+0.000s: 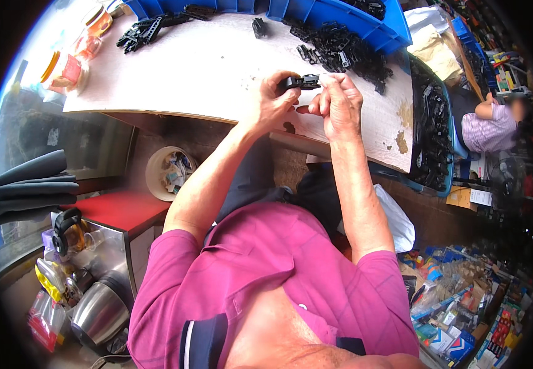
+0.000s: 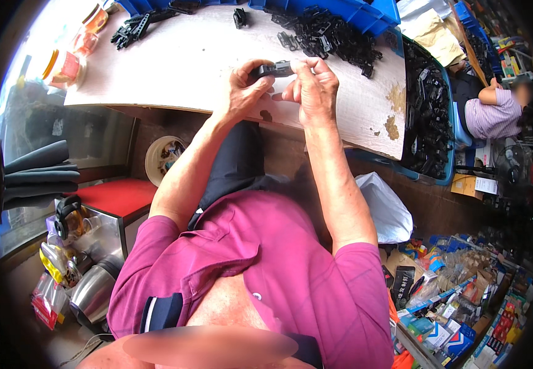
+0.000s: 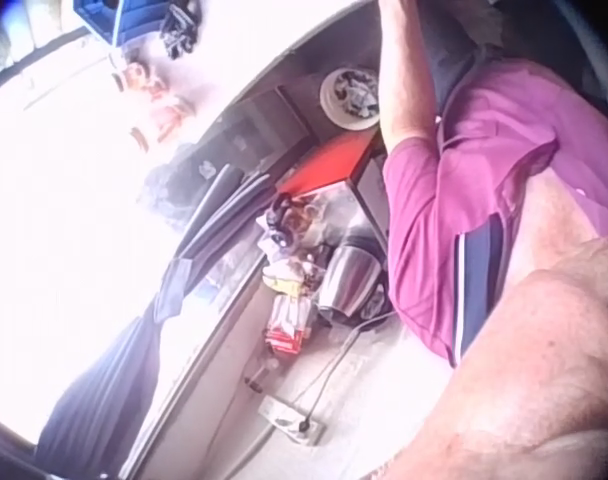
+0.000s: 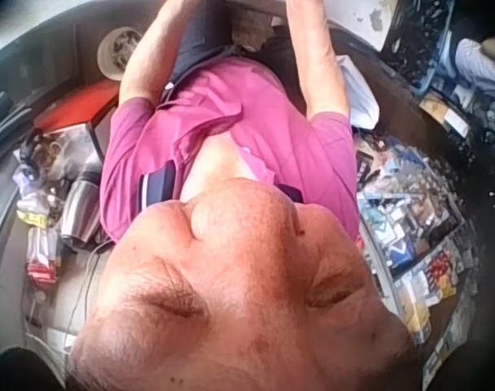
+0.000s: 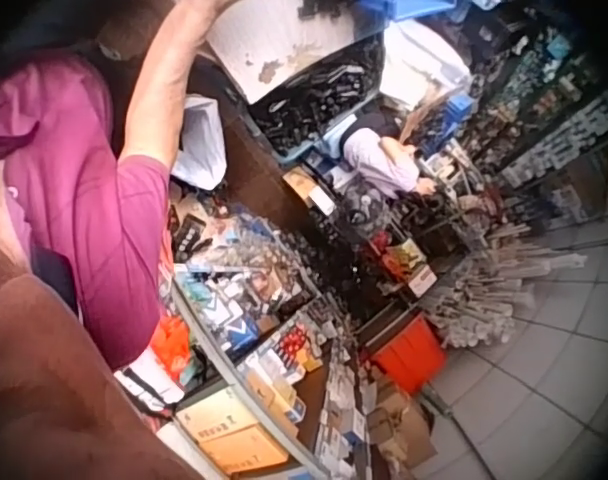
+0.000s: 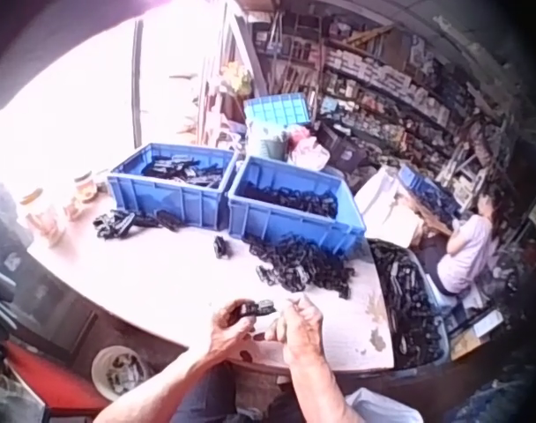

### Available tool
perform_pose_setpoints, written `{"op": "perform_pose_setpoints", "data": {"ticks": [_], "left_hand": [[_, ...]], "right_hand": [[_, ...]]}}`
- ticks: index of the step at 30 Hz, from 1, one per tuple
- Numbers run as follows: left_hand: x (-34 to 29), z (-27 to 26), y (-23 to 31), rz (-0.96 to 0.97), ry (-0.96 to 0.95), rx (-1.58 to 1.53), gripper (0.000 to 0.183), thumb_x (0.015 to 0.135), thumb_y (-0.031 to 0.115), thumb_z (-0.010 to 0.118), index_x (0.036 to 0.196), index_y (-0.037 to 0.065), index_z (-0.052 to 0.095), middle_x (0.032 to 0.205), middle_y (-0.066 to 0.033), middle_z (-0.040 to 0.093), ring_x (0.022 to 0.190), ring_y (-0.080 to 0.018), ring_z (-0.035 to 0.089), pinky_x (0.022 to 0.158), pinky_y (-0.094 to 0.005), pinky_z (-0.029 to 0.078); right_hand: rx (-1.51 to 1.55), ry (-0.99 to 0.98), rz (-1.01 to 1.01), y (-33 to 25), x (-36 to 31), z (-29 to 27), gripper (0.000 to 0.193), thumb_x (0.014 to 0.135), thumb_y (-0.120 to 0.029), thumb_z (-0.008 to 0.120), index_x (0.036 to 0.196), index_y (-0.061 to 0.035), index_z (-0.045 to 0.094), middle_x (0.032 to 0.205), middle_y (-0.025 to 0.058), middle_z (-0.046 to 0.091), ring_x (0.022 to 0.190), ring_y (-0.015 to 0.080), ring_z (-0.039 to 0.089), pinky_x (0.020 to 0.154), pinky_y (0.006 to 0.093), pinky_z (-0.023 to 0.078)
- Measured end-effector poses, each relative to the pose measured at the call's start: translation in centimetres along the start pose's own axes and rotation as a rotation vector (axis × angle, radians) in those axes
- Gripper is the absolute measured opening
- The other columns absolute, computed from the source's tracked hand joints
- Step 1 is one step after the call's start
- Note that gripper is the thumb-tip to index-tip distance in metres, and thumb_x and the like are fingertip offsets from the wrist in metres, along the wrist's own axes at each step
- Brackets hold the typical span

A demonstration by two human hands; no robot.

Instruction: The person assembles small plastic parts by hand on a workbench, taking them from storage bins and fitting them together.

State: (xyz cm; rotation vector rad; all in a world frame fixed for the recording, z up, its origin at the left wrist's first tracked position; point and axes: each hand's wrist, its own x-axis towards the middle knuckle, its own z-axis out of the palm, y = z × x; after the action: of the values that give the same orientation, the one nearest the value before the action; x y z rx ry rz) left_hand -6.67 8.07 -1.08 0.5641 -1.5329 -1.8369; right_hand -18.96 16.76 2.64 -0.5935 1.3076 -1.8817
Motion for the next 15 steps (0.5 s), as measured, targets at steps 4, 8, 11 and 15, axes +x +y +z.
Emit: {"op": "perform_pose_setpoints", "data": {"ticks": [4,8,11,15], "left_hand": [[0.1,0.1,0.3,0.042,-0.041,0.037,0.026,0.087,0.006,0.061,0.113,-0.002,0.058,0.079,-0.0028,0.058,0.067,-0.0089,0.056,0.061,-0.0241,0.049],[0.2,-0.4,-0.4,0.033,-0.068,0.084,0.029,0.088,0.008,0.059,0.115,-0.003,0.057,0.078,-0.0045,0.059,0.067,-0.0094,0.057,0.062,-0.0251,0.049],[0.4,-0.5,-0.8,0.077,-0.071,0.175,0.033,0.089,0.012,0.063,0.12,0.003,0.058,0.084,-0.0011,0.061,0.066,-0.0073,0.056,0.06,-0.0216,0.048],[0.4,0.6,0.2,0.082,0.009,0.156,0.027,0.089,0.016,0.063,0.111,0.001,0.062,0.083,-0.0035,0.065,0.07,-0.0093,0.057,0.064,-0.025,0.048]], "right_hand": [[-0.042,0.005,-0.009,0.7,0.2,-0.3,0.01,0.087,-0.013,0.064,0.082,-0.0069,0.059,0.048,-0.0005,0.045,0.039,0.013,0.048,0.043,0.0271,0.045],[-0.092,0.007,-0.043,1.4,0.3,-0.6,0.01,0.087,-0.012,0.065,0.083,-0.006,0.059,0.048,-0.0008,0.045,0.038,0.0121,0.046,0.042,0.0267,0.045],[-0.097,0.009,-0.027,1.6,0.3,-0.6,0.011,0.086,-0.013,0.066,0.082,-0.0064,0.059,0.048,-0.0013,0.046,0.038,0.0103,0.044,0.041,0.0265,0.044],[-0.11,0.04,0.009,1.8,0.4,-0.3,0.012,0.085,-0.012,0.068,0.079,-0.0073,0.059,0.051,-0.0016,0.049,0.038,0.0068,0.039,0.04,0.0239,0.039]]}}
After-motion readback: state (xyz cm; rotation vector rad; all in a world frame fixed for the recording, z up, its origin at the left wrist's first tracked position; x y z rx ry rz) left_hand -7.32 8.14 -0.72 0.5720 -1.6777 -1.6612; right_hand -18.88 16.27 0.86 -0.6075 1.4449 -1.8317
